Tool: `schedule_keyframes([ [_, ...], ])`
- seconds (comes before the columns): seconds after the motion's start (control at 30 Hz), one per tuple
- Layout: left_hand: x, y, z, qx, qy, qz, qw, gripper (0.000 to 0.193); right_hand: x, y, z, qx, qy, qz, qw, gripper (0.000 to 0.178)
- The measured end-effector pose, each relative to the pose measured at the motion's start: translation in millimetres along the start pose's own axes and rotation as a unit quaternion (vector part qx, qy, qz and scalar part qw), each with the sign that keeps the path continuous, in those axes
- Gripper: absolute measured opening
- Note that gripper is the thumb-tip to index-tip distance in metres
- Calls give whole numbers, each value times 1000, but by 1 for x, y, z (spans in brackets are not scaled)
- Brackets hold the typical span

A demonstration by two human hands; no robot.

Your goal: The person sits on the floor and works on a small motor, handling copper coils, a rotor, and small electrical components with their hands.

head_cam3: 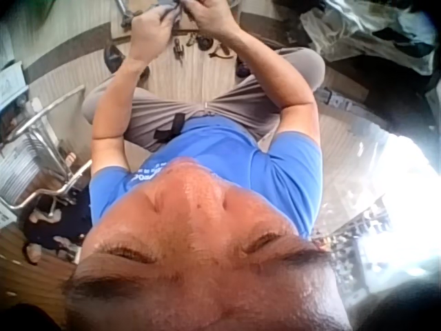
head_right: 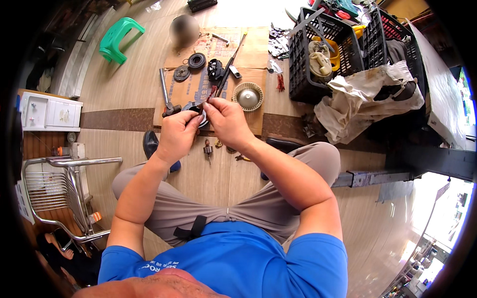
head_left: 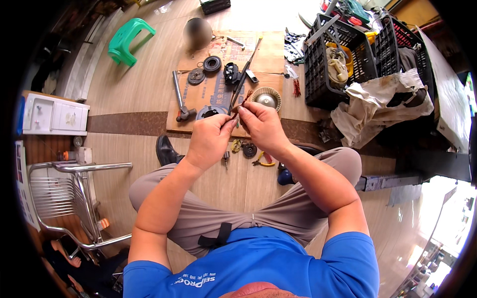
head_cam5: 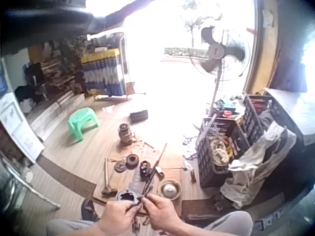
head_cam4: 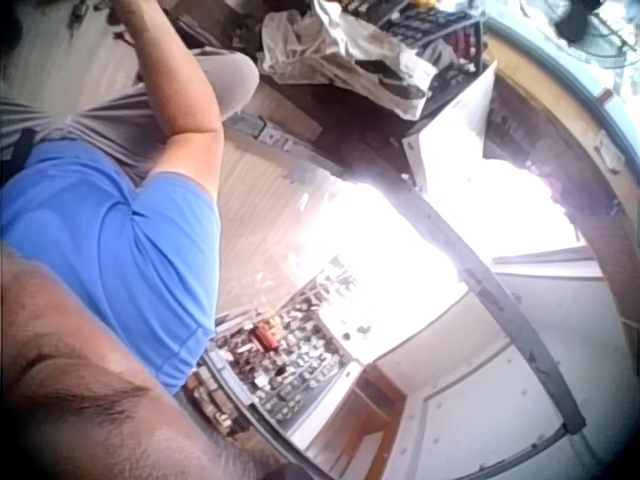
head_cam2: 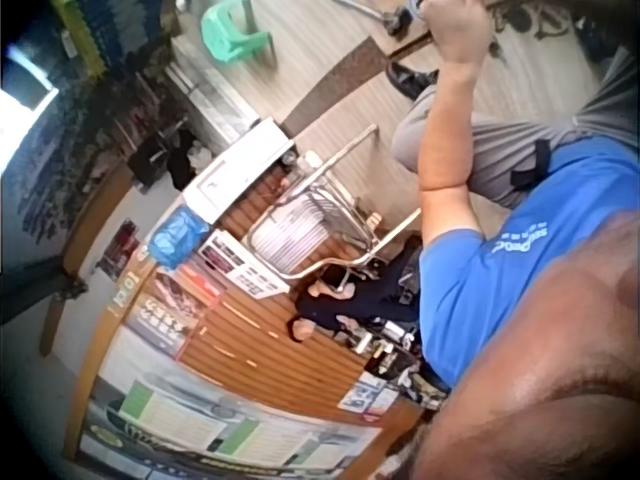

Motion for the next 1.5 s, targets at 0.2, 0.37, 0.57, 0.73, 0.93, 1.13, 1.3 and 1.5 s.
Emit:
schedule_keyframes([
  [0.2,-1,-1,-14,458,-282,-330,775,22,-4,0,1,-170,14,21,985,15],
  [0.37,1,1,-20,362,-269,-275,849,19,-3,0,1,-96,-11,-21,995,16],
  [0.57,4,-4,-4,16,-32,-56,998,17,0,-1,-3,14,-17,-9,1000,17],
  [0.73,9,1,2,-163,191,67,966,16,-2,-2,-6,35,6,6,999,17],
  [0.93,5,0,-16,494,-252,-365,748,25,-1,-2,-12,-165,13,-40,985,16],
  [1.13,4,5,-22,337,-216,-278,873,22,0,2,-6,-71,-37,-32,996,16],
  [1.3,5,3,-10,117,-125,-123,978,19,3,6,5,-3,-28,3,1000,16],
  [1.5,8,2,0,-91,108,33,989,16,0,3,-4,110,-80,1,991,19],
])
Point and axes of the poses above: each hand's wrist, its own x-axis away from the middle knuckle, its own y-axis out of the palm, z = x × y, the point moved 3 cm from there along -x, towards the middle knuckle, and after that the axes turned 13 degrees about -y, right-handed, at the moved point
